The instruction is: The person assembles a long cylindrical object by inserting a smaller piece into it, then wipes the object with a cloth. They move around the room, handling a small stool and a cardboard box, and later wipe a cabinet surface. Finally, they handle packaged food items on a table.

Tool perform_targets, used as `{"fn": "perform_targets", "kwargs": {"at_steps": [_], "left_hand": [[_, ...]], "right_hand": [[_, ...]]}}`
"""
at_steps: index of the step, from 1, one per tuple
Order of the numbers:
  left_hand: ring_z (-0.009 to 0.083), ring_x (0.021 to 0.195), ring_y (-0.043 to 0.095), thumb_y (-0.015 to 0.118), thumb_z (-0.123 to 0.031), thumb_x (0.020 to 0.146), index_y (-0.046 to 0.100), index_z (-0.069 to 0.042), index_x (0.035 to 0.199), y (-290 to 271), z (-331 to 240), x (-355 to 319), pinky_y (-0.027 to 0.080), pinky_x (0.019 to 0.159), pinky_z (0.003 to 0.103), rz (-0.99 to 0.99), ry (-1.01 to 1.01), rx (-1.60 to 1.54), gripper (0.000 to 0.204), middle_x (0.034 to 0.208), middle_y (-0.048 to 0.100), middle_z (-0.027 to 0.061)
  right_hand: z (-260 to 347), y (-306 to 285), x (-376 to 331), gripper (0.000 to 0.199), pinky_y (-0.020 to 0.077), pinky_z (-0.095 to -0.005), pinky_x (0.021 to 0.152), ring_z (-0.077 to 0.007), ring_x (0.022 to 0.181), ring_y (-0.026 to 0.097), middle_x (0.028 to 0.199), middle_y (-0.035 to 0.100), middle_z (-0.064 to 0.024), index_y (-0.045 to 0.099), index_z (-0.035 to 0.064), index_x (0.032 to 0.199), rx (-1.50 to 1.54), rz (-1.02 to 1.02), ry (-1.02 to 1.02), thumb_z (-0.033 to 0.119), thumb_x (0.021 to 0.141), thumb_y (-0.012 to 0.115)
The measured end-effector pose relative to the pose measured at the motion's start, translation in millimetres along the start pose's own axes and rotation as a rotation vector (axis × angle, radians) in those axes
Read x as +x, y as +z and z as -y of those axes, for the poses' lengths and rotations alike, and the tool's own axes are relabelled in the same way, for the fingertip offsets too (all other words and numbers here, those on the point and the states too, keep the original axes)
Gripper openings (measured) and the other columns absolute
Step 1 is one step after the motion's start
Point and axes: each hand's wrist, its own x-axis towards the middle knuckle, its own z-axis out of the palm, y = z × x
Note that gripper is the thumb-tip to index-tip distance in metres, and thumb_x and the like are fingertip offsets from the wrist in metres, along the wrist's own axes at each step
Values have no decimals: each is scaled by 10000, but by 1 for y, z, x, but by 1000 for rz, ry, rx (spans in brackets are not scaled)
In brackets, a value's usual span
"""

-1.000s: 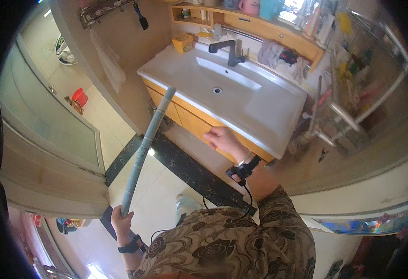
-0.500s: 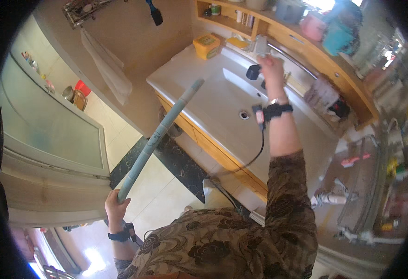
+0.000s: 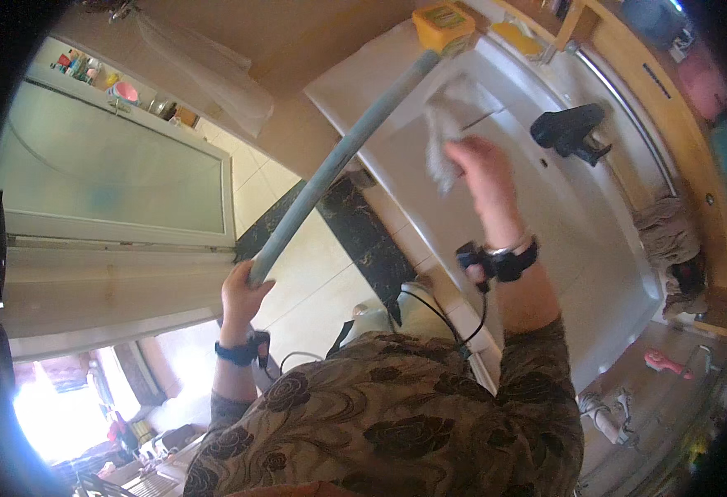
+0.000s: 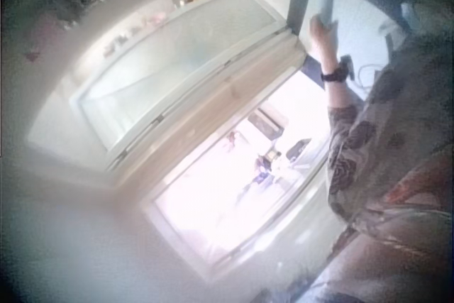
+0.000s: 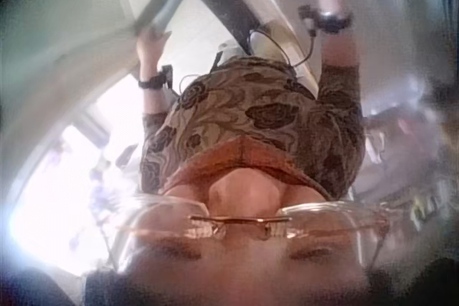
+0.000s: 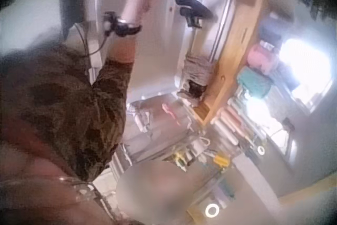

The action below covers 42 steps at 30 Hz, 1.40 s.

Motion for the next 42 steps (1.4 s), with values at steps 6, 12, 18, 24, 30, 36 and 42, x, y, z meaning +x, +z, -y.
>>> {"fn": "perform_targets", "kwargs": {"at_steps": [6,12,18,24,30,36,42], "left_hand": [[280,739,606,791,-194,652,625,-9,938,20,-29,46,489,664,345,93,89,-94,379,844,625,124],[281,763,616,786,-198,663,625,-15,973,53,-59,59,494,679,346,201,184,-238,395,867,632,128],[306,786,615,771,-247,687,622,-48,943,65,-72,54,490,684,371,167,188,-206,357,868,630,118],[306,780,613,773,-272,686,615,-35,932,72,-71,46,487,686,377,216,156,-199,376,862,623,131],[293,808,628,768,-255,696,620,-16,955,77,-73,52,490,721,375,172,299,-212,382,863,631,144],[338,873,622,725,-232,717,621,-53,993,82,-76,46,504,754,390,355,207,-406,345,953,641,156],[342,843,633,699,-213,721,647,-46,971,75,-70,43,514,728,388,328,343,-173,305,918,650,153]], "right_hand": [[-61,109,-47,224,486,-281,799,-154,874,622,978,664,-84,617,-26,1072,813,264,290,103,890,594],[-64,161,-68,228,502,-269,771,-119,868,613,939,649,-55,615,-19,1017,702,187,124,80,823,684],[-69,162,-68,329,506,-254,749,-141,836,626,927,648,-93,561,-25,1088,851,-30,141,16,789,693],[-67,142,-74,590,514,-250,715,-155,818,637,918,649,-112,422,-38,1289,409,-352,99,-25,759,680],[-68,131,-80,380,502,-277,784,-151,885,608,999,629,-76,525,-52,1189,922,341,332,6,831,637],[-74,163,-85,258,512,-275,763,-147,849,621,943,644,-68,621,-28,1029,587,197,115,62,802,705],[-72,193,-86,173,528,-287,723,-165,808,643,896,669,-85,647,-37,958,1034,73,216,-44,785,650]]}}
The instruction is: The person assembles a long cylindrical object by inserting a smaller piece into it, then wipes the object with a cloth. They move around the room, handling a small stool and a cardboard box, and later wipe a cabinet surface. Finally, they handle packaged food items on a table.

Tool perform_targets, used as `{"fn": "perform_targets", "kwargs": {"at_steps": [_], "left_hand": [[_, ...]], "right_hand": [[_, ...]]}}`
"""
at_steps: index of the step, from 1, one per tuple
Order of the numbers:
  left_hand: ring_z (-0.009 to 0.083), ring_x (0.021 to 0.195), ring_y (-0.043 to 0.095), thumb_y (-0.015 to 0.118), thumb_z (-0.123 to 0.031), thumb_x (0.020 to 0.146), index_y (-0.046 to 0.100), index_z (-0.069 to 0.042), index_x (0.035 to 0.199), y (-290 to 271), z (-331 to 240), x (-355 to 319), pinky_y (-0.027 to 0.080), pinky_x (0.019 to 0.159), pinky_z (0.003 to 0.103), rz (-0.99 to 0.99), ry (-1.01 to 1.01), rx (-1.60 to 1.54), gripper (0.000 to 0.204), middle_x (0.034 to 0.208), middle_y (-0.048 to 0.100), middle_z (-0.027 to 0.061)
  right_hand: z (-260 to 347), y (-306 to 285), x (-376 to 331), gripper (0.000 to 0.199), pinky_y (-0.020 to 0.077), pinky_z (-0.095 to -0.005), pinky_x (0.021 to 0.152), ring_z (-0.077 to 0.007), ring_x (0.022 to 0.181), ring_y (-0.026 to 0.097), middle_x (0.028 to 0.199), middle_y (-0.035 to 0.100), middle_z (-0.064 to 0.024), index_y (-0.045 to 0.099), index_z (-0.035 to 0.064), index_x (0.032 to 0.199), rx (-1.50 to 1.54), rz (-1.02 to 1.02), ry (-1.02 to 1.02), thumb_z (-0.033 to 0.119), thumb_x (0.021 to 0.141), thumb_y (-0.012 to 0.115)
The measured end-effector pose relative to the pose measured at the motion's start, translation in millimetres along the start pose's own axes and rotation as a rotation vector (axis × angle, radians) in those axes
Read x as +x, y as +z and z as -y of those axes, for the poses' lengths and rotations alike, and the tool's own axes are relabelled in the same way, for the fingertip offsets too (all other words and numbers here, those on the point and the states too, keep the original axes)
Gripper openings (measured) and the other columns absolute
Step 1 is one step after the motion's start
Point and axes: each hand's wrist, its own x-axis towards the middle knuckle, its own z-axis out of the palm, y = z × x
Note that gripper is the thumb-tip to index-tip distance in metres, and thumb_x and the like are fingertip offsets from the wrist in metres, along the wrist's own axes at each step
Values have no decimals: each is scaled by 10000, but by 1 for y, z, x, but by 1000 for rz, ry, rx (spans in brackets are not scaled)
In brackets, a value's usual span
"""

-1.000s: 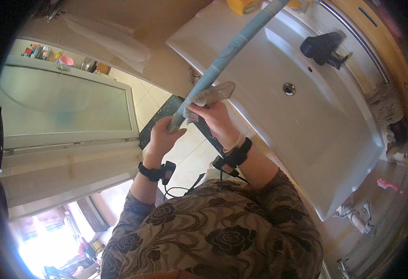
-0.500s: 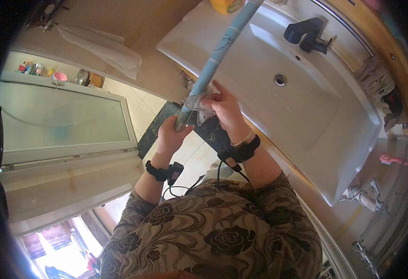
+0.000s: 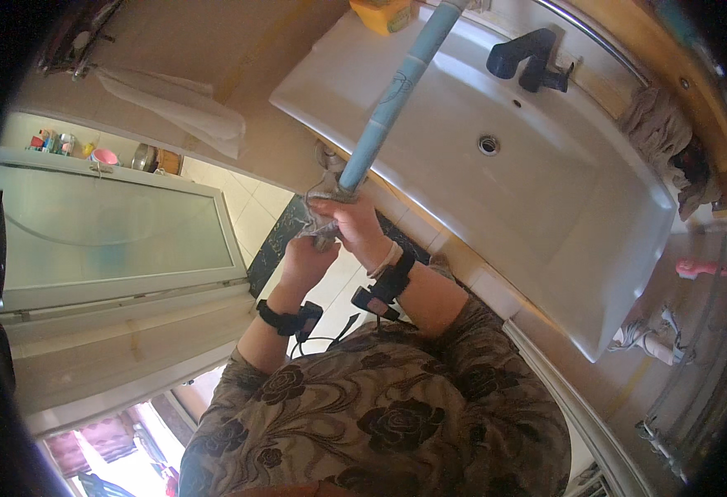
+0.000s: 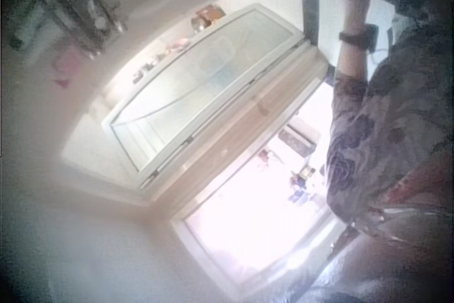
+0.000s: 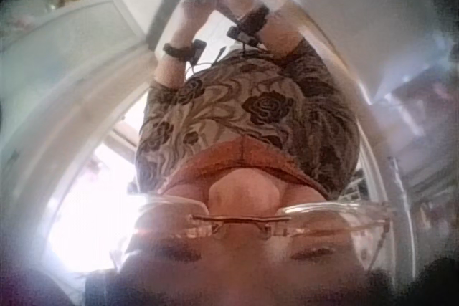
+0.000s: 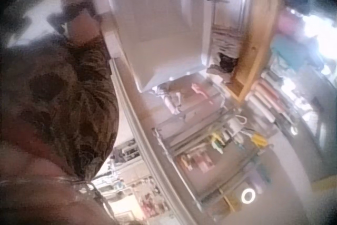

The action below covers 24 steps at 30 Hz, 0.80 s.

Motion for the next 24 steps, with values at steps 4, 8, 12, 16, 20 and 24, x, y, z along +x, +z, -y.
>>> {"fn": "perform_targets", "kwargs": {"at_steps": [4,8,12,16,20,24], "left_hand": [[336,754,624,696,-165,715,619,-22,866,-22,5,-14,501,679,380,10,-108,-22,222,806,628,175],[305,667,595,698,-157,713,603,-14,840,-40,19,-38,482,628,361,31,-121,-46,214,723,595,168],[280,665,590,719,-165,708,596,-14,845,-62,39,-76,474,638,366,55,-182,7,238,731,594,165],[294,661,587,694,-75,688,576,-17,819,-83,53,-108,468,599,349,-26,-123,93,186,706,569,153],[314,659,579,668,-43,699,571,-23,815,-102,62,-133,470,592,353,-113,-93,180,152,726,565,151],[329,656,563,618,-5,667,560,-33,799,-113,92,-154,464,600,375,-182,-64,227,147,740,554,157]], "right_hand": [[11,20,6,198,509,-270,669,-163,763,635,874,664,-79,645,-23,965,2,25,-3,-50,769,654],[44,33,14,176,521,-295,687,-178,785,633,895,655,-81,637,-3,986,26,93,9,1,811,617],[88,30,42,235,536,-375,820,-238,896,638,981,648,-114,595,7,1080,-88,58,-97,125,884,541],[127,22,76,277,532,-376,815,-227,927,635,1032,645,-104,590,15,1107,-60,-25,-258,186,944,446],[187,17,109,280,526,-348,814,-213,942,631,1055,643,-70,599,54,1115,-168,-19,-351,215,960,430],[236,34,121,280,530,-342,778,-185,892,609,1010,637,-53,605,67,1088,-149,-305,-478,234,960,421]]}}
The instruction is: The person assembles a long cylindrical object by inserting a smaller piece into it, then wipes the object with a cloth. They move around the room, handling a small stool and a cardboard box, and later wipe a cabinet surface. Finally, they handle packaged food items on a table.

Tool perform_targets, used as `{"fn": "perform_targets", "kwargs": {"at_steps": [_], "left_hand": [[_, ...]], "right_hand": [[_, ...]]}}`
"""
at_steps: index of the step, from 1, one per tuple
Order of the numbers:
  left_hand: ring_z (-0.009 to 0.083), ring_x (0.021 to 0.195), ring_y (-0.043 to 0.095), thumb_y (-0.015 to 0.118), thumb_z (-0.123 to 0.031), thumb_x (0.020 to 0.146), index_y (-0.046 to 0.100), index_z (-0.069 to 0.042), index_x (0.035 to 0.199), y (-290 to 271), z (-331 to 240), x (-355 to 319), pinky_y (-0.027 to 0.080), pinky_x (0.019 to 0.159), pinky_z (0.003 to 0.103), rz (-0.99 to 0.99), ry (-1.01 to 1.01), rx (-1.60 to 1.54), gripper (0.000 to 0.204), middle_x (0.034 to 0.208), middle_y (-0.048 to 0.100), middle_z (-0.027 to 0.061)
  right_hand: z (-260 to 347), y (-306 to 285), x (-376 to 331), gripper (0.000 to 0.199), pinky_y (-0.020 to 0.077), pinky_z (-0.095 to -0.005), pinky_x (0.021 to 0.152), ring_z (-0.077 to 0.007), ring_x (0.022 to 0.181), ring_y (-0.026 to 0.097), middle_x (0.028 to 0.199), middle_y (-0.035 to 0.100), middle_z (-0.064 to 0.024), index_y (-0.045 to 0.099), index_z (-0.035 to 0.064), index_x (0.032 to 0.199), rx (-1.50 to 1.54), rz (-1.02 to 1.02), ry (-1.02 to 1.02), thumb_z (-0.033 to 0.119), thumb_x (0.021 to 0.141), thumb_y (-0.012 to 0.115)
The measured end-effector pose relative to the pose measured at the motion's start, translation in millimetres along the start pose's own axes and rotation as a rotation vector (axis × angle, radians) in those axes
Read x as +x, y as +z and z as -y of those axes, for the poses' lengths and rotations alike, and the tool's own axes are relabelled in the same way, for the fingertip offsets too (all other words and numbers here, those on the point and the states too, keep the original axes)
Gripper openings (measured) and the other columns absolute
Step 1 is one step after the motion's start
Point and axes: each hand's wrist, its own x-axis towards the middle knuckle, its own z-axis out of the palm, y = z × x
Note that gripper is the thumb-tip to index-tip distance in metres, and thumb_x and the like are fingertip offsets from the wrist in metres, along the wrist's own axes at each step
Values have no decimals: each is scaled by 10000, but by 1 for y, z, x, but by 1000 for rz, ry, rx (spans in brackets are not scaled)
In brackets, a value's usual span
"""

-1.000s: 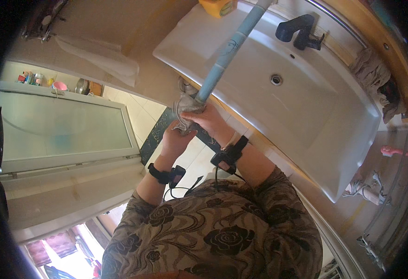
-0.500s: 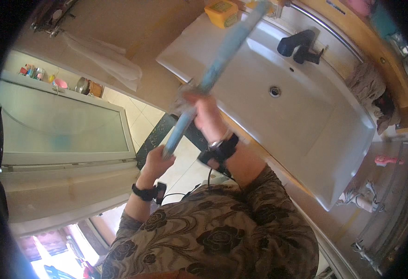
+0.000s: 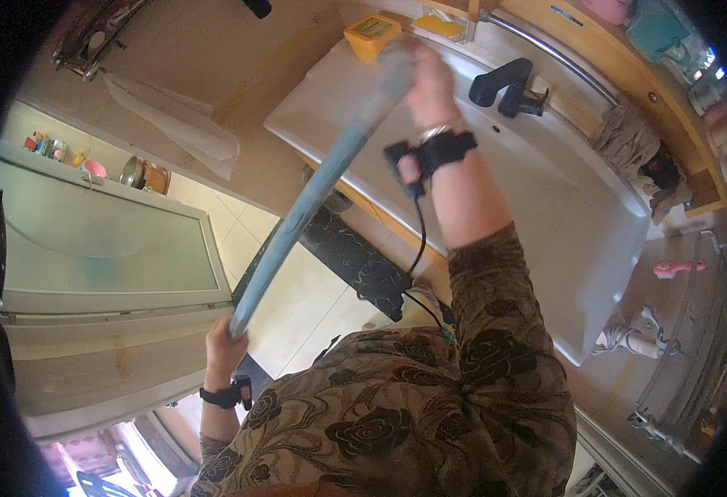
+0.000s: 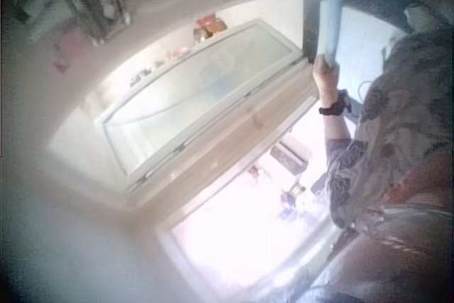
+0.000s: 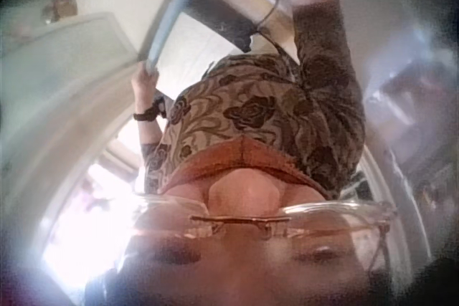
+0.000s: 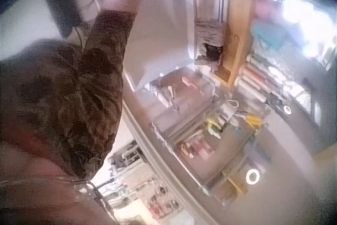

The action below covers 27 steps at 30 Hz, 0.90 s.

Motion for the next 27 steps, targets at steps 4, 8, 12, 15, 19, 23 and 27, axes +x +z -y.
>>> {"fn": "perform_targets", "kwargs": {"at_steps": [4,8,12,15,19,23,27], "left_hand": [[300,601,508,592,11,654,543,-8,777,-14,38,-30,439,584,354,-31,-220,-43,134,679,514,149],[204,581,457,597,23,672,530,6,756,-3,55,-31,411,566,306,-133,-332,-193,109,644,486,107],[205,584,481,621,8,666,533,-2,753,21,47,-20,420,568,309,-143,-387,-323,124,643,496,107],[228,587,505,630,-7,658,539,-8,754,28,36,-13,433,574,323,-155,-384,-291,132,650,515,116],[279,608,541,626,-13,642,550,-10,760,27,17,-10,448,589,346,-107,-353,-107,140,680,550,137],[315,649,567,610,-11,627,563,-11,765,25,6,-12,462,608,354,-61,-391,-30,146,705,563,152],[365,695,576,606,-28,617,582,-14,778,22,15,-29,470,628,401,-26,-455,9,163,753,578,176]], "right_hand": [[96,-33,15,458,513,-362,738,-199,848,641,932,663,-151,652,29,1032,-820,-36,-258,440,933,474],[134,-47,15,827,410,-431,934,-402,1058,565,1103,603,-271,588,-36,1136,-1768,148,-612,692,871,297],[169,-56,31,649,447,-437,870,-413,1028,569,1068,610,-261,590,-21,1108,-1743,-211,-665,570,879,449],[170,-67,60,459,488,-419,790,-390,943,602,979,637,-224,614,25,1062,-1611,-392,-1137,416,822,632],[149,-81,95,521,501,-408,795,-352,925,618,1005,634,-218,621,56,1077,-2035,-128,-856,446,739,695],[153,-75,113,587,508,-408,743,-331,850,647,888,668,-182,688,81,955,-2093,-24,-802,554,613,746],[162,-63,119,579,489,-341,786,-224,876,635,975,670,-120,634,38,1110,-1839,307,-523,262,605,807]]}}
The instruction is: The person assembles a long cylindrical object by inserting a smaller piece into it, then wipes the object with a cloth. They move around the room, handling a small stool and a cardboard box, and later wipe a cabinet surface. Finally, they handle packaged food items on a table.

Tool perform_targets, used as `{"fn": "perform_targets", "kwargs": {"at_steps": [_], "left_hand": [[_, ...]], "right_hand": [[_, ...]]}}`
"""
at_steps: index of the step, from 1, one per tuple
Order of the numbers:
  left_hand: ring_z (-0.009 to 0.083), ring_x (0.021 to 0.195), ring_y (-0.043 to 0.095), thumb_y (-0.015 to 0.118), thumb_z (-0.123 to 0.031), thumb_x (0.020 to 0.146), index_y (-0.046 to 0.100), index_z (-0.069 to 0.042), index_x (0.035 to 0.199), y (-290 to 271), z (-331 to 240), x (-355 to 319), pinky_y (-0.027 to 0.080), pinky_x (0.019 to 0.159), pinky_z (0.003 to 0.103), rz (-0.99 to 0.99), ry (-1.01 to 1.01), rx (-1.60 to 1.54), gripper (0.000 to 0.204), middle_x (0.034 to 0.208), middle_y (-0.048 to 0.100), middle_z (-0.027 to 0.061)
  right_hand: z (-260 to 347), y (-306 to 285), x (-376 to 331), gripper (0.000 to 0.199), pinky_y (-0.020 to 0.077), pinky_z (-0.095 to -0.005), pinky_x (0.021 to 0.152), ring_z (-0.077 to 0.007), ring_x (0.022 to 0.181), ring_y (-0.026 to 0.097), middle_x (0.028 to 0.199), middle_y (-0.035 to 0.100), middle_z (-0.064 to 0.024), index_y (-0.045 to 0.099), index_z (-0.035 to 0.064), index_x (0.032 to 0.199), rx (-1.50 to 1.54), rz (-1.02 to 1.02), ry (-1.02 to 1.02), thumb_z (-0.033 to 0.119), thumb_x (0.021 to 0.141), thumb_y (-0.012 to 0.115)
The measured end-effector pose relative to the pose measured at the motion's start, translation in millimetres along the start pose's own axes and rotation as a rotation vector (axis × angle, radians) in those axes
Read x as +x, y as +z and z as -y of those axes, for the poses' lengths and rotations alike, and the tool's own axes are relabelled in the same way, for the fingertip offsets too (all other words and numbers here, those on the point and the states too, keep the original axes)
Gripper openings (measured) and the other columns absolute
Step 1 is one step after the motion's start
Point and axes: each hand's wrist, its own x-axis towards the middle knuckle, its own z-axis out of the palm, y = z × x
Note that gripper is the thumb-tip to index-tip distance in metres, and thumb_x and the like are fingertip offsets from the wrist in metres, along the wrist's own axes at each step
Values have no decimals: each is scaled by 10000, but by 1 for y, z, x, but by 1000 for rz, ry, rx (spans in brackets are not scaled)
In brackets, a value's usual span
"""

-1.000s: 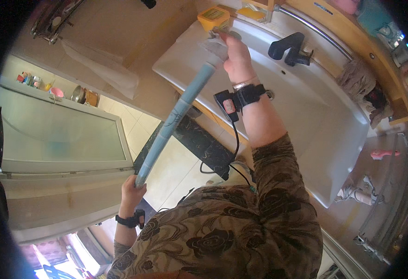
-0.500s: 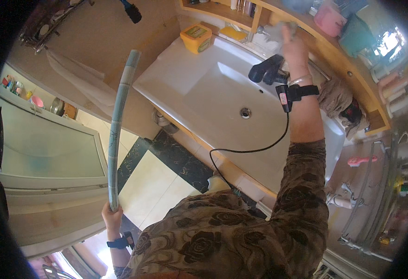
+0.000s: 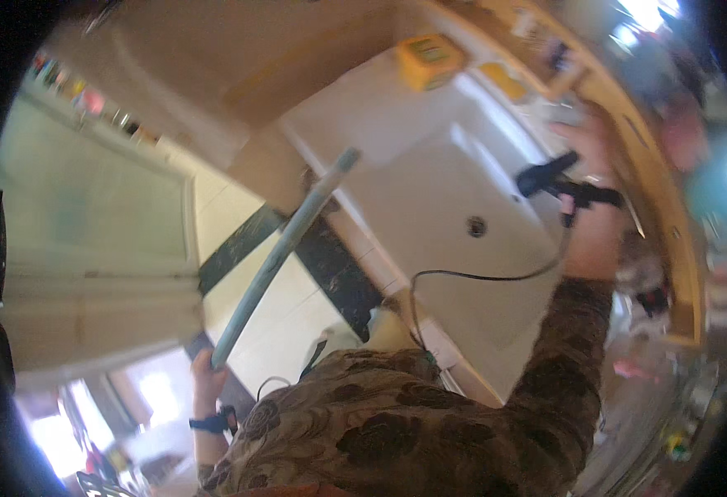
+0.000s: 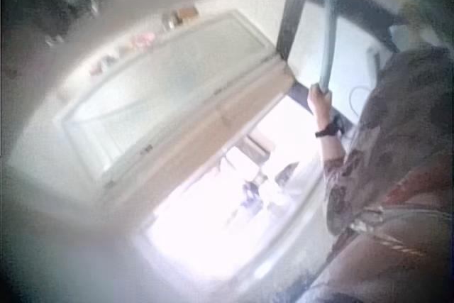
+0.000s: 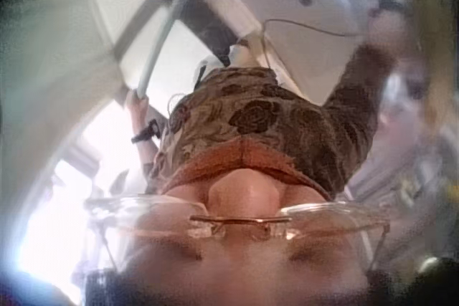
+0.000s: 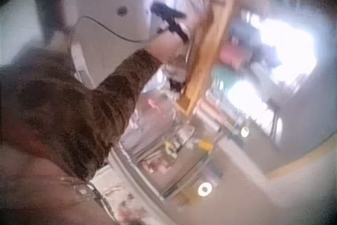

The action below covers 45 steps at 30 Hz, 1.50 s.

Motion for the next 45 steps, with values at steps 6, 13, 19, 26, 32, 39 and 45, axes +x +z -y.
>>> {"fn": "perform_targets", "kwargs": {"at_steps": [6,13,19,26,32,39,45], "left_hand": [[368,699,571,607,-26,639,578,-37,779,-19,57,-18,461,599,398,-49,-154,1,144,756,567,148],[354,694,592,632,-42,649,592,-44,786,-76,197,-8,470,602,402,-109,-302,-19,143,765,592,136],[385,774,585,689,-148,655,601,-12,810,-102,324,24,477,663,420,-49,-475,-27,225,800,602,182],[190,621,624,738,-293,711,606,5,867,-53,432,190,491,586,331,106,-585,-564,361,680,634,109],[136,599,571,754,-261,748,575,-10,889,-86,452,403,477,560,292,246,-601,-631,338,706,601,63],[109,647,573,609,-207,899,559,-7,931,-165,398,640,515,595,249,472,-600,-1389,208,781,594,40],[118,671,592,520,-268,949,547,-9,934,-201,405,793,541,598,265,539,-615,-1728,260,828,591,61]], "right_hand": [[-10,14,10,558,438,-325,865,-224,985,594,1089,641,-127,614,-30,1107,-26,-150,99,376,744,738],[15,29,-12,480,439,-361,905,-258,1049,584,1184,605,-124,585,75,1210,-384,-245,12,375,836,615],[234,186,-70,334,462,-352,879,-212,1005,607,1141,627,-94,569,111,1225,-250,-294,-33,217,908,553],[629,483,-148,380,506,-335,812,-243,939,636,1032,648,-155,618,-1,1101,561,843,-542,183,778,700],[849,599,-28,434,506,-350,834,-276,953,636,1015,657,-175,604,-26,1116,746,968,-687,233,780,699],[1037,703,163,457,511,-284,728,-165,814,644,911,670,-94,604,-28,1125,945,1223,-374,281,802,697],[1120,744,295,362,512,-248,682,-142,794,648,909,670,-99,594,-15,1081,1200,1108,-180,291,888,611]]}}
